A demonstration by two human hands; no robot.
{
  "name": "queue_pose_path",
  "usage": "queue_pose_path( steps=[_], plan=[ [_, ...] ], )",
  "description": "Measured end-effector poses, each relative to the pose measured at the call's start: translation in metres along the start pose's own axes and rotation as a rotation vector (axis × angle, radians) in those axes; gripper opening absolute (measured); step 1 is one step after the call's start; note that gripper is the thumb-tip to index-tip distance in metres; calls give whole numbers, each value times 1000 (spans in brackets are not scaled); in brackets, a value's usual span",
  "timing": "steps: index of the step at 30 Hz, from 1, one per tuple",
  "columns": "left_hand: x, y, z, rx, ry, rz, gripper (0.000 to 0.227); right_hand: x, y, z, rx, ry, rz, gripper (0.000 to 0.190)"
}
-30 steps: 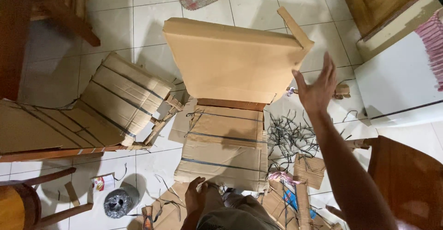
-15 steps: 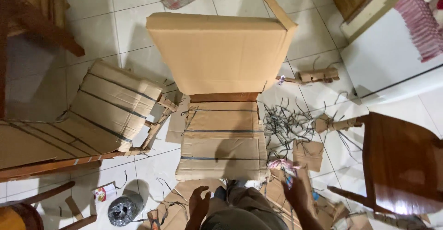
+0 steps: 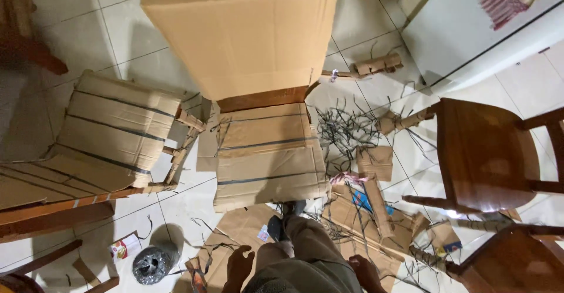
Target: Unpacking wooden chairs by cutting plastic ties and removing cardboard packaging.
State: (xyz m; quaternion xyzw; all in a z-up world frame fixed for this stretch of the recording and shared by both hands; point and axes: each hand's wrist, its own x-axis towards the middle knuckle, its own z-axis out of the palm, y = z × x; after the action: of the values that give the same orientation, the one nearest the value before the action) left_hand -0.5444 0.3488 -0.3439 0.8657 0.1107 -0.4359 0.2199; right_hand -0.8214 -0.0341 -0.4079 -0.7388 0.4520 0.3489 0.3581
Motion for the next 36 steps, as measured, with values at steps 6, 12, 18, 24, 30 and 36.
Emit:
queue_pose_path(
  steps=[6, 12, 18, 24, 30, 36],
  plan=[
    [-16, -23, 27, -40, -36, -3, 36, -39, -26, -25, -694, -17, -343, 27],
    [-17, -36, 52, -22, -9, 63, 38, -79, -47, -33, 27, 77, 115, 46],
    [-15, -36, 60, -15, 32, 102, 36, -83, -34, -29, 26, 12, 106, 43],
    [-18, -27, 82, 57, -31, 71, 36, -71, 2, -30, 80, 23, 41, 36],
    [-35, -13, 151, 87, -22, 120, 40, -78, 56, -54, 144, 74, 23, 32],
    [-53, 20, 239, 122, 13, 175, 32, -54, 110, -73, 46, 76, 86, 39]
  ],
)
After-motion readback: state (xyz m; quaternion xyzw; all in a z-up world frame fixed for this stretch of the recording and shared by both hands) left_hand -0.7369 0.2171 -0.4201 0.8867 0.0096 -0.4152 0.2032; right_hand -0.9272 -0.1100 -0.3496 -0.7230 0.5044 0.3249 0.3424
